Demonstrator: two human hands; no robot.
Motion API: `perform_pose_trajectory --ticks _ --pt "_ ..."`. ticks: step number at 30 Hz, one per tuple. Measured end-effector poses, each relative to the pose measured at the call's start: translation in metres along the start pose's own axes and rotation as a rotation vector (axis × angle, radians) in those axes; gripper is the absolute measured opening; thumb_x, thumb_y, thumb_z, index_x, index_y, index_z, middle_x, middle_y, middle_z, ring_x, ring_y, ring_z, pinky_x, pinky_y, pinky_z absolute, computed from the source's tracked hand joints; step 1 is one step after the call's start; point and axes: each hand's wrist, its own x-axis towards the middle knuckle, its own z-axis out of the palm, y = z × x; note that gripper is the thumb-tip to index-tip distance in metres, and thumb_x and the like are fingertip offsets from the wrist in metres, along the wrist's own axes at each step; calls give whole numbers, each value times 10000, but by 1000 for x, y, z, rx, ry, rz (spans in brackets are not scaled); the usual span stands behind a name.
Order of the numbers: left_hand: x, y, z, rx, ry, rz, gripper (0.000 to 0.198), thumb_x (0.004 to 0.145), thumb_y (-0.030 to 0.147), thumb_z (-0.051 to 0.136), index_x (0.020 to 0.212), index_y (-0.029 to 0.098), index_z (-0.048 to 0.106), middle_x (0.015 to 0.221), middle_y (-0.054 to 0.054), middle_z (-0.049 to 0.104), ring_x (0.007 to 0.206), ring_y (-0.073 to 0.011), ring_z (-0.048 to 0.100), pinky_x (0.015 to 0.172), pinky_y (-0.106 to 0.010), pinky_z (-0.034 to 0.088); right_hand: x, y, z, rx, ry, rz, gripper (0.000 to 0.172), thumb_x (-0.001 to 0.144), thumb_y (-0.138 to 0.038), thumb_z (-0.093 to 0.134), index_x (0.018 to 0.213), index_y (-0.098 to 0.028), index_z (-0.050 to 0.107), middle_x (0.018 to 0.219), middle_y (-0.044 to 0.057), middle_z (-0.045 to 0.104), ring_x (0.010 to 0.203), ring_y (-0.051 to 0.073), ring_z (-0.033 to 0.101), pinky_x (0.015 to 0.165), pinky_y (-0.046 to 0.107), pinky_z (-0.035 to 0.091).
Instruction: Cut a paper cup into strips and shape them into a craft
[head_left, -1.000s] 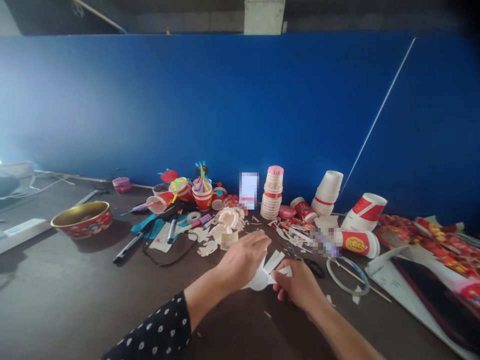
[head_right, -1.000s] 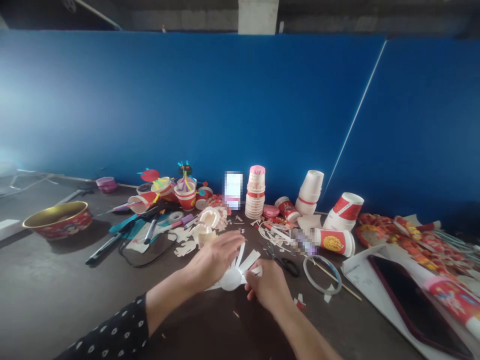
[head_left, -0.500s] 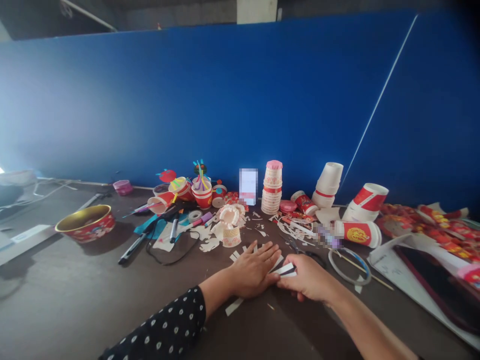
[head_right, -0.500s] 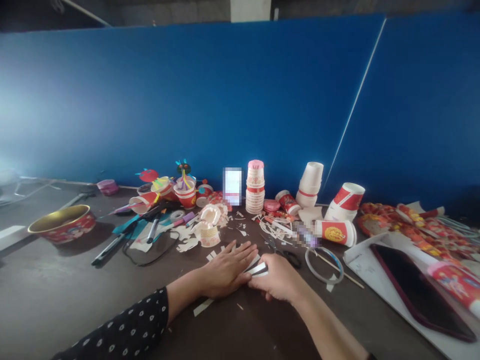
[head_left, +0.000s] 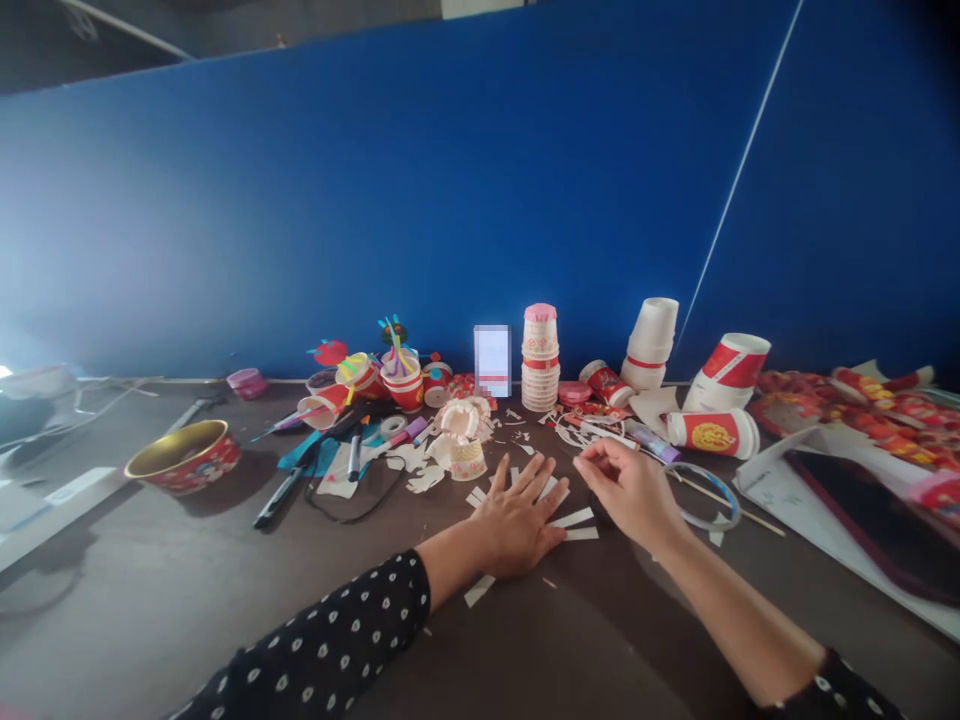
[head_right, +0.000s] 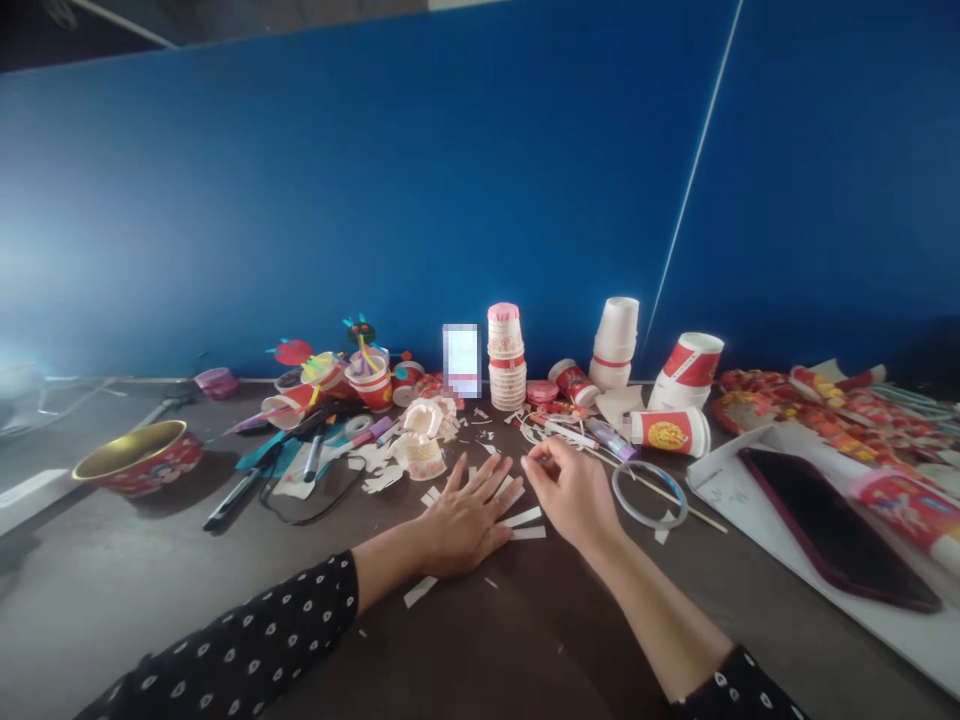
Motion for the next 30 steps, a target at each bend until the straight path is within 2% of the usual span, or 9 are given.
perform_pose_trajectory --ticks 2,5,9,12,18,21,24,26,30 --pt "0 -2 -2 -42 -42 3 566 923 433 217 1406 157 114 1467 -144 51 1338 -299 -44 1004 -629 9 -5 -6 3 62 -67 -79 168 788 -363 484 763 -221 571 652 6 642 579 151 572 580 255 398" --pt "1 -11 -5 -158 -98 -13 511 938 344 170 1407 152 108 1465 -136 67 1342 -277 -18 1025 -598 59 -12 -11 7 72 -261 -241 155 799 -307 478 765 -222 604 682 4 648 611 143 573 595 240 389" --pt "3 -21 -5 -302 -83 -46 543 930 290 188 1407 91 21 1467 -139 50 1338 -244 -51 1069 -509 99 -14 -8 11 -120 -459 -421 155 792 -258 504 764 -225 653 713 0 652 674 140 572 612 225 362" --pt "2 -21 -2 -338 -57 -76 594 908 288 275 1402 59 39 1464 -164 62 1338 -255 -45 1076 -486 134 -12 -3 12 -256 -560 -500 155 795 -272 524 816 -247 676 802 4 670 791 159 577 656 230 361" --pt "-1 -25 4 -301 115 49 518 895 235 336 1383 120 205 1456 -141 161 1349 -239 -5 1077 -469 180 -12 -3 9 -365 -628 -542 196 824 -303 501 873 -276 689 870 8 669 858 167 564 696 239 367" --pt "-4 -31 -6 -303 163 50 408 891 265 375 1282 157 420 1406 -122 300 1340 -251 113 1061 -462 229 -12 -5 9 -372 -628 -565 207 828 -287 496 918 -288 682 903 7 670 879 168 556 718 244 369" --pt "-14 -31 -25 -277 312 67 324 844 332 495 1117 180 578 1272 -110 464 1254 -266 291 1041 -455 247 -12 -9 9 -402 -631 -586 196 810 -266 517 910 -269 685 907 19 674 895 179 543 746 262 366" --pt "-24 -27 -34 -286 323 123 247 839 320 505 998 179 630 1102 -99 571 1104 -240 434 984 -420 315 -13 -14 9 -451 -633 -604 172 794 -270 538 862 -235 691 898 40 676 905 200 532 745 288 361" --pt "-46 -18 -39 -332 185 230 210 856 264 463 854 170 651 869 -77 636 872 -184 534 837 -325 396 -18 -22 12 -508 -633 -641 197 815 -238 495 821 -183 684 873 70 673 869 214 539 729 321 354"
